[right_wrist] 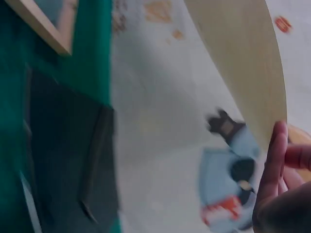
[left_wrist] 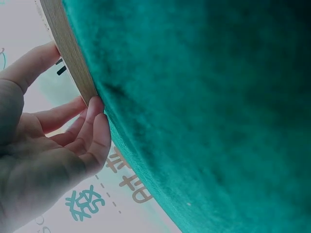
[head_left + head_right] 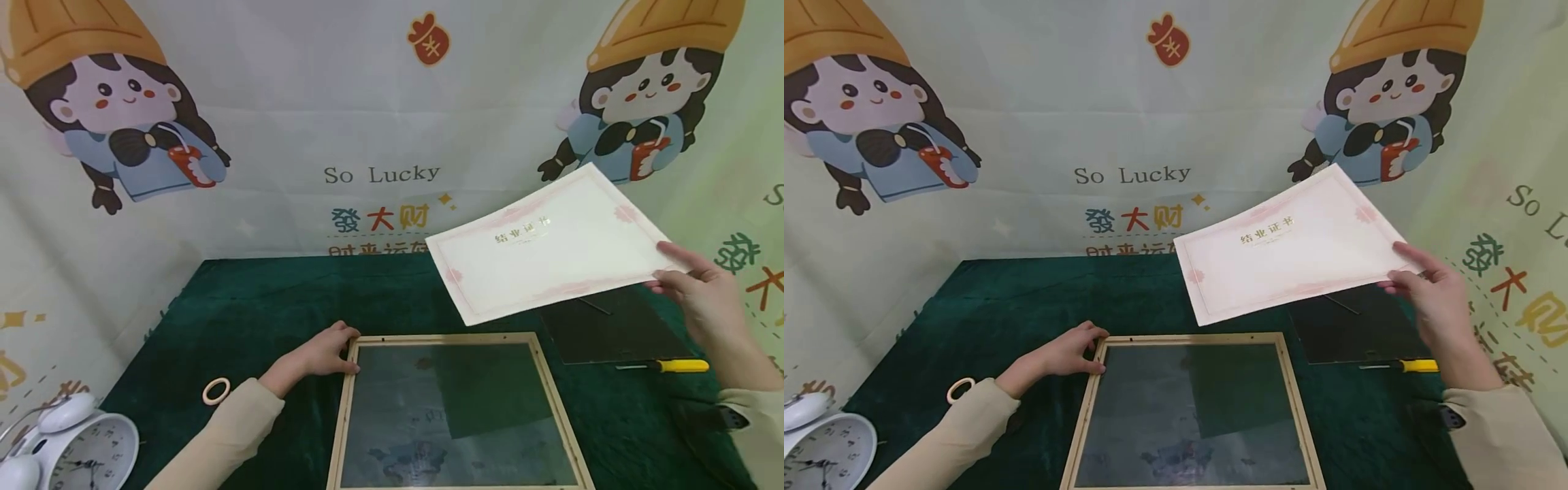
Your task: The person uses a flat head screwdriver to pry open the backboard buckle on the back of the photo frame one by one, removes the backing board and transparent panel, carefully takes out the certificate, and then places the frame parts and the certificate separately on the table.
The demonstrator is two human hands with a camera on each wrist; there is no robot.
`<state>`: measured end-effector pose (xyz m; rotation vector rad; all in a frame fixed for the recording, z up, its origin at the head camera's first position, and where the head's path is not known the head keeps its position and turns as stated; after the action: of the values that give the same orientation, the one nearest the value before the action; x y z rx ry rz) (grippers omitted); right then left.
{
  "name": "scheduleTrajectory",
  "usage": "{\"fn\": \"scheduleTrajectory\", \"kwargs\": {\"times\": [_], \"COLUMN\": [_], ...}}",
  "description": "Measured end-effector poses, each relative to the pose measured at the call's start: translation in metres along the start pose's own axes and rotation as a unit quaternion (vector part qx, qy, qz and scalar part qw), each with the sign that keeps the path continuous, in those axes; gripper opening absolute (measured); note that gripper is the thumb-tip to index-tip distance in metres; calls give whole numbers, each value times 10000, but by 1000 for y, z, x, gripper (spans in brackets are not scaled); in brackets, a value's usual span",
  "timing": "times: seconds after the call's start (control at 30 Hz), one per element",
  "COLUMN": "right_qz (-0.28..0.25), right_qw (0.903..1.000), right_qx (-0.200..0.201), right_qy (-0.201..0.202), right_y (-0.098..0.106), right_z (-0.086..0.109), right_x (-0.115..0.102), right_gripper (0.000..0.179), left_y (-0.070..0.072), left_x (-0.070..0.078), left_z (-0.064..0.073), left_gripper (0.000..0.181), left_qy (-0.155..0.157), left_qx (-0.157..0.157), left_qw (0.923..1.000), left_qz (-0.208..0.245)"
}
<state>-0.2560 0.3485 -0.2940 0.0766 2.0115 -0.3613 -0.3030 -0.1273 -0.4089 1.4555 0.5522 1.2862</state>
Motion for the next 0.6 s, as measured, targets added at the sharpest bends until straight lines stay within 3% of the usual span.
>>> {"fn": "scheduleTrajectory", "kwargs": {"times": [0.13,0.23,0.33,0.4,0.6], "right_qz": [-642,-671,-451,-273,93], "right_qw": [9956,9924,9902,9894,9903], "right_qx": [108,291,468,576,433], "right_qy": [-673,-991,-1235,-1305,-1315], "right_y": [-24,-48,-71,-83,-106], "right_z": [6,13,17,18,18], "right_x": [34,57,80,99,153], "right_gripper": [27,37,49,48,47], "left_y": [1,2,2,0,-1], "left_x": [2,3,3,3,4], "left_z": [3,6,7,7,7], "left_gripper": [51,50,50,50,50], "left_qy": [35,6,-55,-82,-59], "left_qx": [38,77,132,149,165], "left_qw": [10000,9999,9998,9996,9996], "left_qz": [-82,-124,-168,-204,-226]}}
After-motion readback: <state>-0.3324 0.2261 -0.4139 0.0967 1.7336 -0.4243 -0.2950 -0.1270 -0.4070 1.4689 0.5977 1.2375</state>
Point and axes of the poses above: each hand's wrist, its own z-axis away from the middle knuckle, its own y-axis out of the back of the hand, x = y × z, the point moved 6 cm from there along -z, towards the middle knuckle, and after that the axes turned 13 degrees about y, right-handed, at the moved point
